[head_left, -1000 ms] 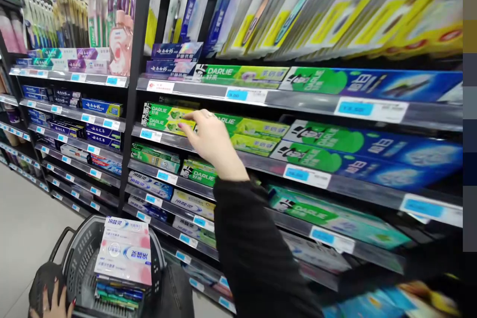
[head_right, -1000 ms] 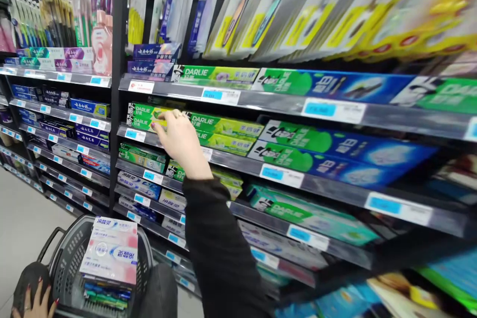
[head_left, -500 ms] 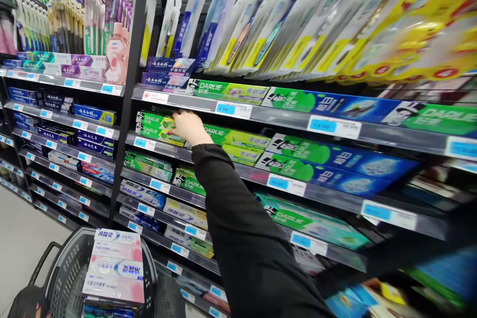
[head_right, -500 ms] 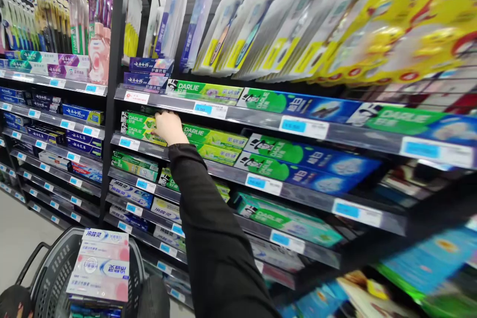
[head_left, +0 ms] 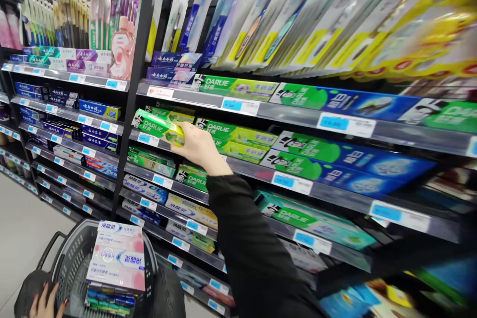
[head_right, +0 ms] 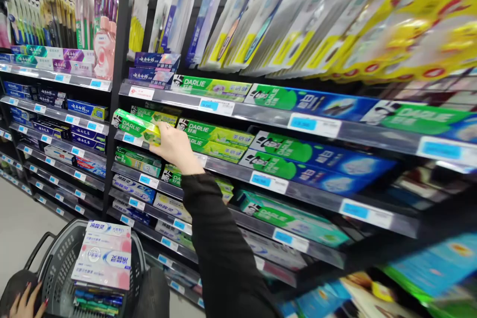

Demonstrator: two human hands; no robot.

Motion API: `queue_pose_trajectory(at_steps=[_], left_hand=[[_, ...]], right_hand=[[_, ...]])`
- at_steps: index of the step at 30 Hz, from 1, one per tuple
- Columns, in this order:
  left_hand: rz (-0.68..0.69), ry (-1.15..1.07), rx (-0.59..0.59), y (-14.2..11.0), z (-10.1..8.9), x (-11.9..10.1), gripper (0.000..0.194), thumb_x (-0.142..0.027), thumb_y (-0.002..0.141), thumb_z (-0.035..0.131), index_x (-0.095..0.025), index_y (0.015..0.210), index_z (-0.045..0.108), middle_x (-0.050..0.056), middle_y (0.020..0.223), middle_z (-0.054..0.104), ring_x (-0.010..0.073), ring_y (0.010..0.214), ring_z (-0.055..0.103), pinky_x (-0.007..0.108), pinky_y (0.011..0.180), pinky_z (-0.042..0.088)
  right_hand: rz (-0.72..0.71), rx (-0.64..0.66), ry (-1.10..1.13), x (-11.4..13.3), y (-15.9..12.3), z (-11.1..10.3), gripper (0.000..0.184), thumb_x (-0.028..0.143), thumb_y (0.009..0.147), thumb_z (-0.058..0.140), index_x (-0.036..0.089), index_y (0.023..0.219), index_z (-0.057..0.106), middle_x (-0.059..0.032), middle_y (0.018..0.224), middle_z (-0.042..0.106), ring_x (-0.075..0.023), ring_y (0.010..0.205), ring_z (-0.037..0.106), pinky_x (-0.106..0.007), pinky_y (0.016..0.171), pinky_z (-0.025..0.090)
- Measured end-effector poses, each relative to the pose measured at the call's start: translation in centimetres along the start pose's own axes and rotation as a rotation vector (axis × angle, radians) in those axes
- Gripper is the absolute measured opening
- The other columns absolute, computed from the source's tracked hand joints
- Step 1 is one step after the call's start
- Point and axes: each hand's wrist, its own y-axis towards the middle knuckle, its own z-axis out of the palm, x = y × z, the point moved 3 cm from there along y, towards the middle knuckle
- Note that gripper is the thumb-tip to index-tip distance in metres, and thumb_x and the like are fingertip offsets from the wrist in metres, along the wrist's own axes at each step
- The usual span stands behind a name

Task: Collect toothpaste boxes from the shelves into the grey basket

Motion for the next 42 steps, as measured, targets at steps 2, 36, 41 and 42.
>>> queue_pose_trajectory(at_steps=[2,36,41,42], left_hand=[[0.093,-0.222,0.054,0.8,-3.8,-3.2,0.063,-0.051,0.072,0.045,-0.024,0.127,0.061,0.008,0.134,0.061,0.03,0.129,0.051,0.045,0.107,0.042],[0.889,-0.498,-0.198,-8.2,-28.4,-27.0,0.046,-0.019,0.064,0.082,-0.014,0.105,0.063,0.004,0.093,0.076,0.0148,0.079,0.072,0.02,0.071,0.057],[0.872,-0.5,-0.195,-8.2,-28.4,-26.9,0.041,-0.022,0.067,0.08,-0.015,0.104,0.064,0.004,0.092,0.076,0.0143,0.077,0.073,0.02,0.07,0.058],[0.869,-0.502,-0.195,-8.2,-28.4,-27.0,0.041,-0.023,0.067,0.08,-0.015,0.104,0.064,0.004,0.092,0.076,0.0143,0.077,0.073,0.02,0.07,0.058]], right_hand=[[-0.092,0.031,0.215,1.5,-2.9,-1.1,0.047,0.03,0.071,0.062,0.017,0.116,0.054,-0.0115,0.109,0.061,-0.027,0.093,0.061,-0.034,0.078,0.047],[0.163,0.488,1.833,17.6,-27.0,13.9,0.051,0.033,0.064,0.078,0.022,0.112,0.064,-0.0091,0.115,0.067,-0.0267,0.109,0.063,-0.04,0.098,0.049],[0.194,0.516,1.872,17.5,-27.9,14.6,0.057,0.042,0.062,0.08,0.022,0.113,0.065,-0.0089,0.115,0.066,-0.027,0.109,0.062,-0.038,0.098,0.048],[0.196,0.514,1.874,17.5,-28.0,14.6,0.057,0.043,0.062,0.08,0.022,0.113,0.065,-0.0088,0.115,0.066,-0.0266,0.108,0.062,-0.038,0.098,0.048]])
